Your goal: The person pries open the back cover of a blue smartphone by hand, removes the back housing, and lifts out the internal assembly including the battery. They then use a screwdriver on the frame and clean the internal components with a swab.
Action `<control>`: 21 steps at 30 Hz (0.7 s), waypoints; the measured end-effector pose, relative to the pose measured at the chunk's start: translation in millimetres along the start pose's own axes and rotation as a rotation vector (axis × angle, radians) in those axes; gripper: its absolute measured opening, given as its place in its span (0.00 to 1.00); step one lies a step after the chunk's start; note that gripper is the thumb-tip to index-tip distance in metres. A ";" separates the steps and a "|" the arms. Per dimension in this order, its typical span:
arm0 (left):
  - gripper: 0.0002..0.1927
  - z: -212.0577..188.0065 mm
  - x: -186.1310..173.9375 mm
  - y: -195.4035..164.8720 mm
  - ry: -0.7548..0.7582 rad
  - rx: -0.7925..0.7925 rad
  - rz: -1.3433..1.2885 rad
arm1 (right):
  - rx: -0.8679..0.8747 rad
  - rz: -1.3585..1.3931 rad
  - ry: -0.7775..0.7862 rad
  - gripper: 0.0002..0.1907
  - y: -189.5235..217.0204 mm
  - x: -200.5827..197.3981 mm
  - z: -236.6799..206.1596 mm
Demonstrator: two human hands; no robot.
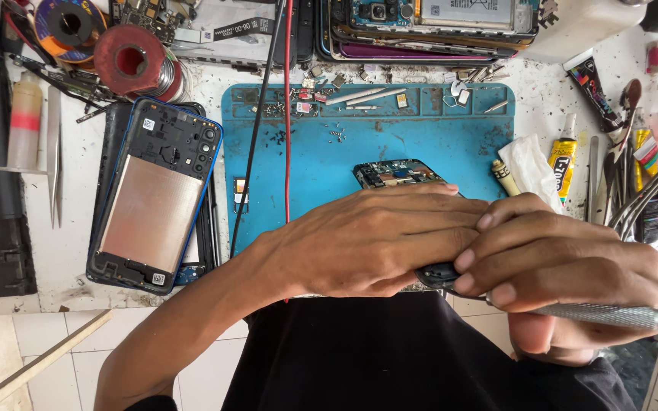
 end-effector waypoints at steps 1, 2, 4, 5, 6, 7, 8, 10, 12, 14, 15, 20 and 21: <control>0.32 0.0 0.1 -0.4 -0.003 -0.005 0.001 | 0.000 0.012 -0.008 0.14 0.4 0.6 -0.2; 0.32 0.1 0.5 -1.1 -0.006 -0.010 0.001 | 0.001 0.023 -0.017 0.15 0.8 1.1 -0.4; 0.32 0.2 1.4 -2.4 -0.010 -0.018 -0.004 | 0.003 -0.013 -0.017 0.14 2.2 2.6 -0.5; 0.32 0.1 1.6 -3.0 -0.011 -0.020 -0.007 | 0.004 -0.032 -0.017 0.14 3.4 3.0 -0.5; 0.32 -0.1 1.6 -3.3 -0.012 -0.022 -0.009 | -0.002 -0.037 -0.026 0.15 4.2 3.9 -0.4; 0.32 -0.6 1.4 -3.7 -0.010 -0.022 -0.013 | -0.007 -0.041 -0.034 0.15 5.1 5.0 -0.3; 0.33 -1.1 1.2 -4.0 -0.008 -0.022 -0.017 | -0.012 -0.045 -0.043 0.15 6.0 6.1 0.1; 0.34 -1.7 1.0 -4.5 -0.005 -0.022 -0.025 | -0.016 -0.059 -0.046 0.16 8.2 8.6 1.5; 0.34 -2.2 1.0 -4.8 -0.003 -0.022 -0.027 | -0.015 -0.066 -0.052 0.16 9.9 11.1 3.7; 0.33 -2.5 1.4 -5.2 -0.011 -0.021 -0.029 | -0.007 -0.068 -0.064 0.16 11.3 13.6 4.9; 0.33 -2.5 1.8 -5.4 -0.016 -0.019 -0.030 | -0.005 -0.070 -0.084 0.16 11.6 14.2 4.8; 0.33 -3.2 4.0 -6.3 -0.001 -0.033 -0.025 | -0.006 -0.068 -0.158 0.17 9.9 11.5 -3.4; 0.32 -3.2 4.3 -6.6 0.001 -0.033 -0.023 | -0.014 -0.078 -0.136 0.17 9.8 11.5 -4.7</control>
Point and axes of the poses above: each hand's wrist, its own z-axis towards the middle knuckle, its own x-axis out of the palm, y = z × x, the point moved 2 cm from there along z, towards the middle knuckle, and after that the axes turned 15 degrees about z, right-handed, at the moved point
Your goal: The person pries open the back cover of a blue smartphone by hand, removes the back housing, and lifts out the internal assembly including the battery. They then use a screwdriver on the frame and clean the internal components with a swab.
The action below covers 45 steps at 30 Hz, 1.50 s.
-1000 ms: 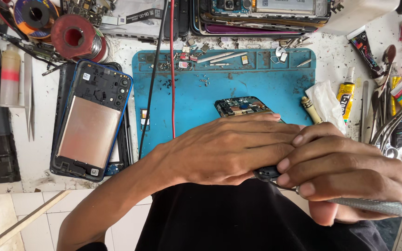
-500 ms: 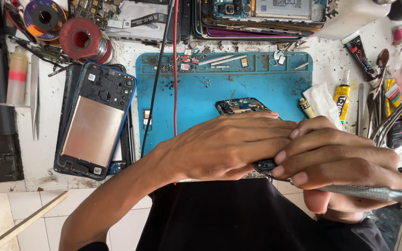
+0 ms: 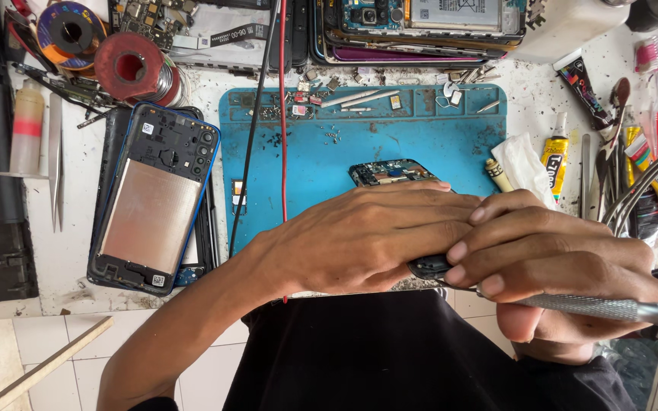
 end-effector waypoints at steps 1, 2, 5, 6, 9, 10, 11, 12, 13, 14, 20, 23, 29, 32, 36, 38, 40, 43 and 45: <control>0.32 0.2 0.1 -0.3 -0.003 -0.002 -0.007 | -0.008 -0.009 0.021 0.17 0.4 0.5 0.1; 0.32 0.5 0.1 -0.5 -0.005 -0.004 -0.014 | -0.017 -0.019 0.041 0.17 1.0 2.0 1.5; 0.32 0.4 -1.3 -1.1 -0.002 -0.002 -0.027 | -0.001 -0.048 0.079 0.18 8.6 9.0 15.6; 0.32 0.1 -2.1 -1.4 -0.001 -0.002 -0.030 | -0.002 -0.042 0.043 0.18 11.1 11.6 23.2; 0.33 -0.9 -4.0 -2.8 -0.005 0.013 0.004 | 0.010 -0.026 0.063 0.17 17.2 15.3 44.6; 0.33 -1.1 -3.9 -3.2 -0.005 0.009 0.009 | 0.025 -0.025 0.154 0.17 18.8 13.4 48.4; 0.33 -1.3 -3.8 -3.6 -0.003 0.005 0.014 | 0.040 -0.024 0.243 0.17 19.5 11.5 49.7; 0.32 -1.1 -3.2 -3.9 -0.001 0.002 0.018 | 0.024 -0.019 0.194 0.17 17.9 8.6 46.5; 0.33 -1.2 -2.9 -3.9 0.003 -0.002 0.006 | 0.008 -0.013 0.143 0.17 14.3 10.2 38.7; 0.33 -1.3 -2.4 -3.8 0.007 -0.005 -0.007 | -0.007 -0.008 0.092 0.17 11.3 8.9 28.9; 0.34 -2.2 -1.8 -3.2 0.007 -0.002 -0.010 | 0.026 -0.026 0.167 0.16 4.2 -23.1 -10.6; 0.33 -2.8 -2.3 -3.4 -0.006 -0.007 -0.011 | 0.049 -0.034 0.324 0.15 5.8 -39.5 -1.2; 0.36 -0.6 -0.6 -5.1 0.008 -0.013 -0.042 | -0.046 0.038 0.220 0.14 3.9 -16.7 6.9; 0.35 0.2 -1.6 -6.1 0.023 -0.011 -0.026 | -0.089 -0.001 0.131 0.15 6.4 -14.0 6.0; 0.30 -0.2 -3.5 -7.3 0.038 -0.003 -0.031 | -0.030 -0.073 0.217 0.15 13.0 -34.1 4.8; 0.30 -0.3 -3.6 -7.7 0.029 -0.004 -0.039 | -0.025 -0.074 0.200 0.16 10.2 -37.9 -2.3; 0.29 0.5 -1.7 -8.3 0.037 -0.008 -0.043 | -0.080 -0.049 0.125 0.15 5.0 -33.7 -12.9; 0.28 2.5 1.8 -8.7 0.059 -0.021 -0.017 | -0.094 -0.032 0.126 0.16 5.3 -31.0 -18.7; 0.32 2.4 2.7 -10.4 0.054 -0.040 0.026 | -0.067 -0.060 0.144 0.17 11.2 -33.1 -11.9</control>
Point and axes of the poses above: each hand's wrist, its own z-axis towards the middle knuckle, its own x-axis out of the palm, y = z × x, the point moved 2 cm from there along z, towards the middle knuckle, and after that the axes turned 15 degrees about z, right-handed, at the moved point
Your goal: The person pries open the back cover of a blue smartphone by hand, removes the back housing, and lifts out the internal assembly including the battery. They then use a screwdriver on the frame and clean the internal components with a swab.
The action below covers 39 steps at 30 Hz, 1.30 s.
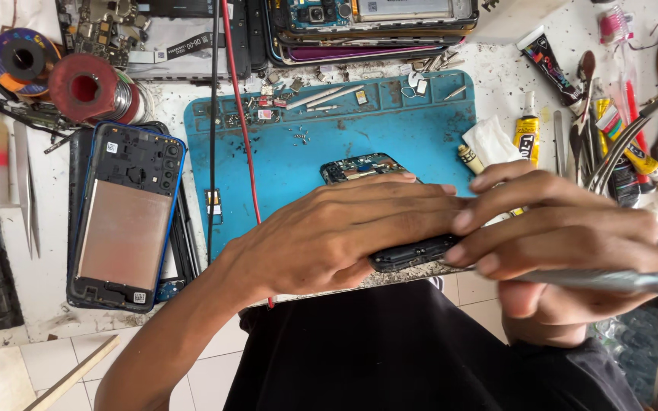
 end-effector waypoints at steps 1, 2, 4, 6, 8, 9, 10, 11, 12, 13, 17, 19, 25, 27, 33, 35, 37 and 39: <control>0.32 -0.5 -0.1 -0.6 0.005 0.000 -0.009 | 0.022 -0.029 0.000 0.17 4.0 -3.4 5.5; 0.32 -1.2 -0.7 -1.2 0.009 -0.002 -0.016 | 0.045 -0.044 0.019 0.17 6.9 -6.2 11.7; 0.32 -2.1 -2.1 -1.3 0.014 -0.007 -0.026 | 0.095 -0.063 0.075 0.16 10.9 -7.4 20.4; 0.30 -1.4 -1.8 -1.6 0.019 -0.012 -0.040 | 0.078 -0.058 0.007 0.16 10.1 -1.7 19.2; 0.29 -0.2 -1.3 -2.4 0.014 0.000 -0.058 | -0.014 -0.043 -0.205 0.15 4.8 8.6 7.6; 0.29 0.1 -1.5 -2.7 0.013 0.006 -0.065 | -0.008 -0.034 -0.159 0.16 4.2 8.5 1.5; 0.28 0.4 -1.4 -3.1 0.016 0.007 -0.069 | -0.003 -0.026 -0.111 0.16 4.3 5.1 -3.4; 0.29 0.4 -1.6 -3.5 0.016 0.007 -0.073 | 0.002 -0.017 -0.061 0.17 4.2 0.4 -7.1; 0.30 0.6 -1.3 -3.9 0.018 -0.002 -0.081 | 0.016 -0.023 -0.049 0.17 3.9 -5.4 -8.9; 0.31 0.4 -1.4 -4.2 0.020 -0.010 -0.088 | 0.031 -0.028 -0.036 0.17 5.1 -12.7 -9.0; 0.37 3.6 0.9 -4.0 0.010 -0.019 -0.105 | 0.064 -0.003 0.120 0.17 7.1 -23.4 0.7; 0.38 5.3 1.8 -4.8 0.019 -0.022 -0.103 | 0.034 0.023 -0.056 0.16 5.0 -11.3 -1.3; 0.39 6.8 -2.4 -9.1 0.052 -0.040 -0.109 | 0.049 0.022 -0.006 0.16 10.4 -23.3 -6.9; 0.42 8.8 -3.3 -10.1 0.022 -0.017 -0.111 | 0.049 0.031 0.030 0.16 10.6 -24.3 -5.7; 0.48 8.1 1.5 -8.5 0.213 -0.169 -0.128 | 0.043 0.091 -0.152 0.16 6.1 -7.8 -18.8; 0.42 9.1 0.9 -10.5 0.088 -0.062 -0.078 | 0.038 0.099 -0.147 0.17 5.9 -13.0 -24.7; 0.39 8.6 -1.2 -11.4 0.012 -0.003 -0.063 | 0.029 0.082 -0.179 0.18 3.9 -15.6 -27.3; 0.38 8.9 -2.0 -12.1 -0.012 0.010 -0.086 | 0.025 0.083 -0.177 0.18 2.1 -15.6 -25.2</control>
Point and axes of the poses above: each hand's wrist, its own z-axis towards the middle knuckle, its own x-axis out of the palm, y = z × x, the point moved 2 cm from there along z, towards the middle knuckle, and after that the axes turned 15 degrees about z, right-handed, at the moved point
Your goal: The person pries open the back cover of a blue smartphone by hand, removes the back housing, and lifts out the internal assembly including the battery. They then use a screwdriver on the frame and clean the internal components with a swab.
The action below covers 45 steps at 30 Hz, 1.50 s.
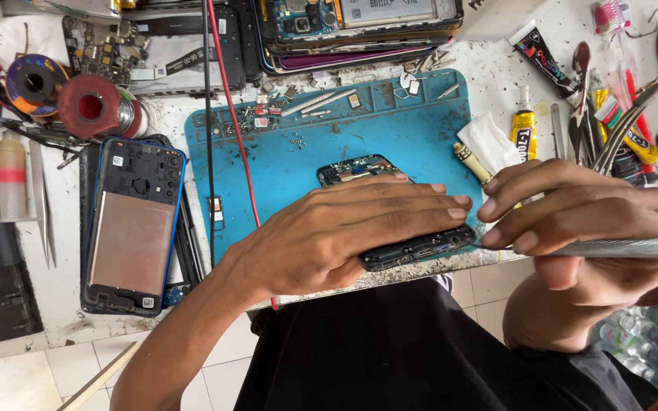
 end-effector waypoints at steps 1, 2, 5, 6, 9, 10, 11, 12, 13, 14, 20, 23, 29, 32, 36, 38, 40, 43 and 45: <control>0.37 0.1 0.2 -0.2 0.015 -0.020 -0.007 | 0.003 0.010 0.018 0.17 -1.4 3.6 1.8; 0.36 0.1 0.3 -0.3 0.031 -0.039 -0.014 | 0.005 0.020 0.034 0.17 -1.6 6.9 4.2; 0.42 -0.9 2.1 0.6 0.114 -0.108 -0.019 | -0.002 0.005 -0.057 0.18 1.2 12.5 9.3; 0.45 -1.8 2.6 1.7 0.145 -0.133 -0.018 | 0.008 -0.004 -0.020 0.18 2.0 12.1 9.9; 0.46 -2.9 3.3 2.5 0.051 -0.030 0.026 | 0.017 -0.018 0.041 0.18 2.0 3.5 8.4; 0.46 -3.8 3.4 4.0 0.057 -0.032 0.027 | 0.006 -0.014 0.025 0.18 -0.2 2.5 6.0; 0.46 -4.2 4.0 4.9 0.064 -0.034 0.026 | -0.003 -0.011 0.007 0.18 -2.2 2.4 4.0; 0.46 -4.4 4.3 5.7 0.072 -0.035 0.025 | 0.001 0.002 0.036 0.18 -4.7 4.4 2.9; 0.46 -4.5 4.4 6.2 0.072 -0.037 0.024 | 0.005 0.017 0.067 0.18 -6.7 6.4 3.3; 0.46 -4.3 4.2 6.1 0.071 -0.039 0.024 | 0.008 0.032 0.098 0.19 -7.4 8.6 5.0; 0.44 -1.8 1.7 4.3 0.087 -0.074 -0.025 | -0.019 -0.023 0.109 0.17 0.0 6.2 22.2; 0.39 -1.6 2.3 5.9 0.089 -0.051 -0.002 | -0.029 0.033 0.074 0.16 -7.2 3.9 11.9; 0.39 -4.0 1.7 9.1 0.028 0.018 -0.025 | -0.113 0.083 0.207 0.16 -13.3 10.8 12.4; 0.42 -4.3 1.9 8.6 0.095 -0.065 -0.038 | -0.024 0.003 0.171 0.15 0.7 9.6 36.9; 0.44 0.2 0.2 7.5 0.087 -0.057 -0.003 | -0.007 -0.082 0.222 0.16 6.1 5.3 44.2; 0.45 2.7 -0.8 6.4 0.077 -0.045 -0.017 | -0.031 -0.041 0.062 0.15 -2.1 9.9 29.1; 0.47 4.9 -1.4 5.6 0.091 -0.052 -0.037 | -0.027 -0.017 0.160 0.16 -6.1 7.7 17.5; 0.49 6.6 -2.4 3.2 0.111 -0.077 -0.050 | -0.040 -0.010 0.061 0.17 -5.4 5.9 13.9; 0.50 8.2 -1.6 2.1 0.101 -0.079 -0.048 | -0.029 -0.047 0.047 0.17 0.0 3.1 22.2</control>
Point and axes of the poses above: each hand's wrist, its own z-axis towards the middle knuckle, its own x-axis out of the palm, y = z × x, the point moved 2 cm from there along z, towards the middle knuckle, and after that the axes turned 15 degrees about z, right-handed, at the moved point
